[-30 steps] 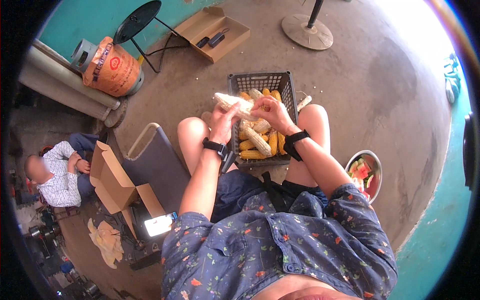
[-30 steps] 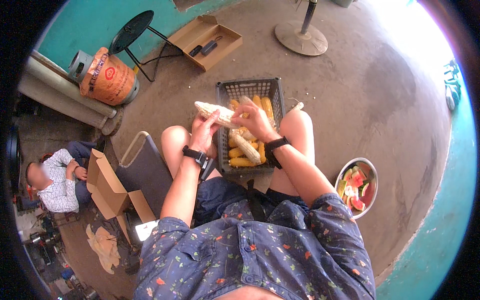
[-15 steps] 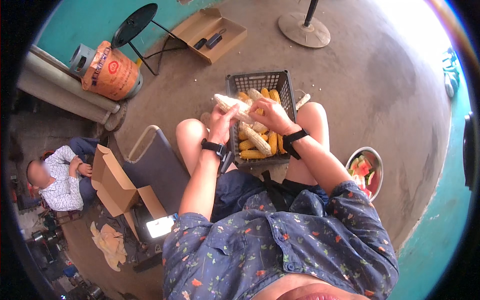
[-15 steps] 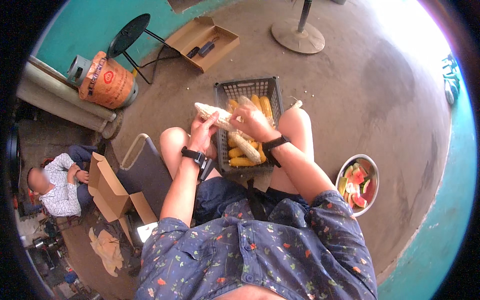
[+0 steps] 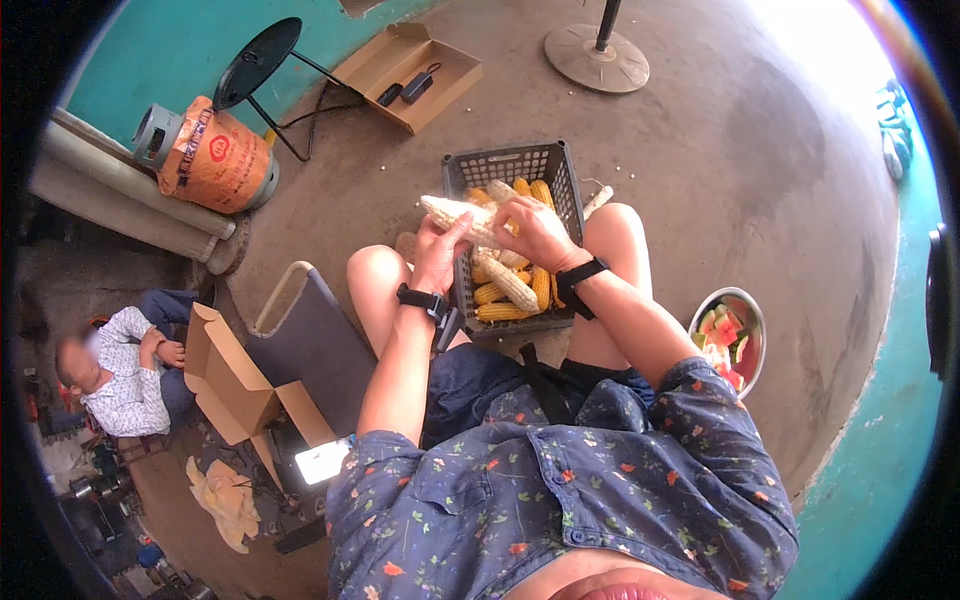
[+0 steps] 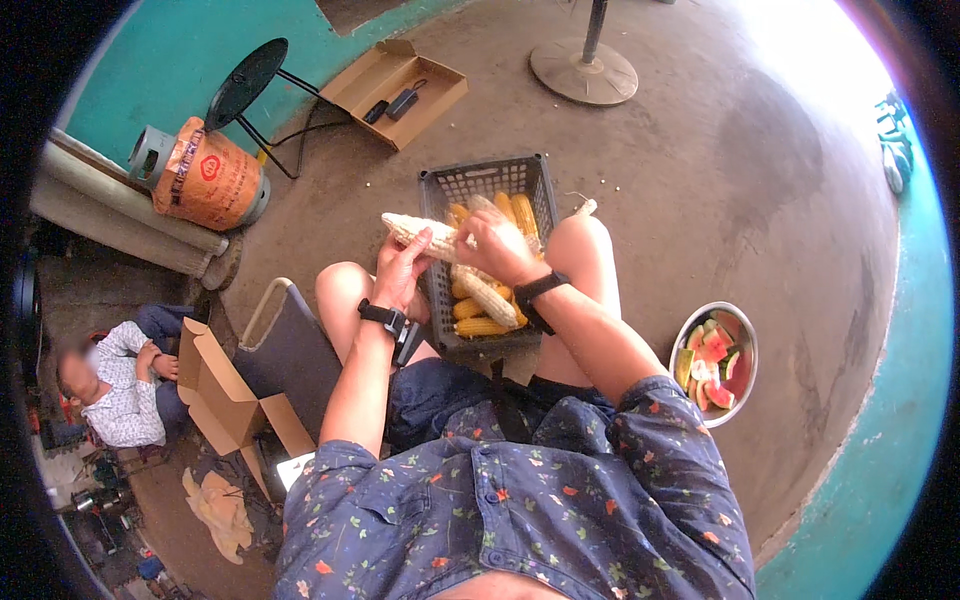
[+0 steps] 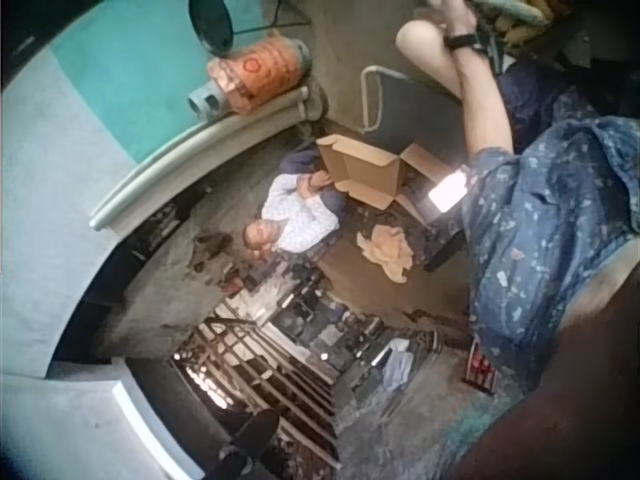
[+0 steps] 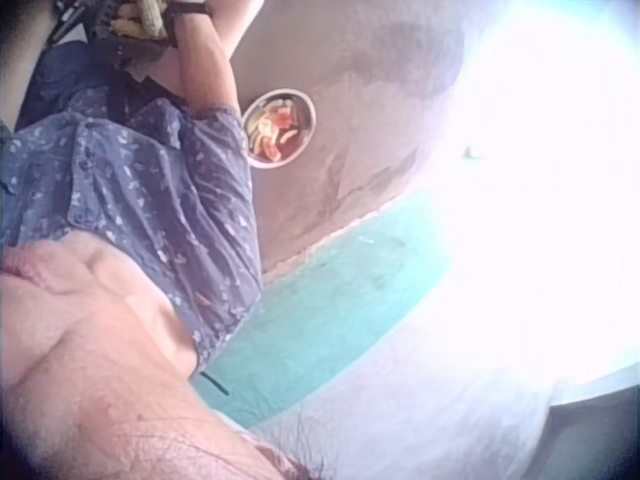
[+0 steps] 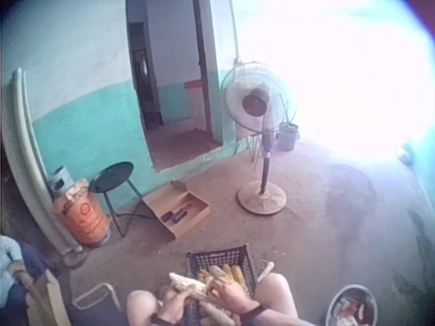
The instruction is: The person removes individual kernels from ears of corn by hand, dropping the kernels into a black plastic crate between their legs.
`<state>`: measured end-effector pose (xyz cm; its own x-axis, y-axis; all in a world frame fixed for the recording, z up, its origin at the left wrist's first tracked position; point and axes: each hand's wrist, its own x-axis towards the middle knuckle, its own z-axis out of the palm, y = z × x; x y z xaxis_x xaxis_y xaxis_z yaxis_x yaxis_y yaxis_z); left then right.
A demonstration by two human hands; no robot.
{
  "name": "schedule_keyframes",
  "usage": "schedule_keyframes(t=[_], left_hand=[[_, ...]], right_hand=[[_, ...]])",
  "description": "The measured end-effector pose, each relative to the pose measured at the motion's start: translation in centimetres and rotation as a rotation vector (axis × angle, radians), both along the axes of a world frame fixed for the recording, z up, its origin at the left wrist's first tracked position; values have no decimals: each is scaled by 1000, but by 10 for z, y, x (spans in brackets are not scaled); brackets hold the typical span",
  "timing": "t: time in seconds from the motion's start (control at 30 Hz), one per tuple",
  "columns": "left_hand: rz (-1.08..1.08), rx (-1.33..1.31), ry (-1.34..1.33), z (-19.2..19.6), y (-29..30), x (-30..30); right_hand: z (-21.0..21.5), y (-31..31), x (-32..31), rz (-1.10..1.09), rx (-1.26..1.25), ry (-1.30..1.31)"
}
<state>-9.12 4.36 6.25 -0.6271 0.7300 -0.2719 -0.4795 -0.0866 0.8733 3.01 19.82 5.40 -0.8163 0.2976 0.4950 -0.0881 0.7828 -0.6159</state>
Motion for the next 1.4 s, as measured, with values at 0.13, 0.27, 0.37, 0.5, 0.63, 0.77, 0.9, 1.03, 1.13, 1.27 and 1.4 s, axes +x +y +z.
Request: schedule_keyframes(t=[0.13, 0.27, 0.37, 0.5, 0.63, 0.77, 0.9, 1.03, 1.13, 1.27, 1.4], left_hand=[[14, -48, -44, -4, -3, 1], [44, 49, -77, -8, -3, -1], [42, 42, -100, -7, -4, -1], [109, 66, -44, -4, 2, 3], [132, 83, -15, -7, -4, -4], [145, 76, -25, -2, 1, 2], [120, 96, -29, -4, -3, 0], [118, 80, -26, -2, -3, 0], [146, 63, 5, 2, -1, 5], [99, 77, -21, 0, -2, 0], [121, 60, -47, -1, -2, 3]], right_hand=[[6, -3, 3, -118, -190, -96], [10, -3, 5, -227, -520, -174], [10, -3, 6, -268, -533, -186], [5, 3, 6, -344, -493, -197], [5, 3, 7, -377, -476, -242], [-3, 6, 10, -391, -458, -280], [-4, 8, 9, -354, -458, -303], [-8, 11, 10, -295, -404, -340], [-9, 12, 11, -301, -370, -337], [-4, 10, 9, -318, -432, -306], [-2, 7, 12, -267, -453, -270]])
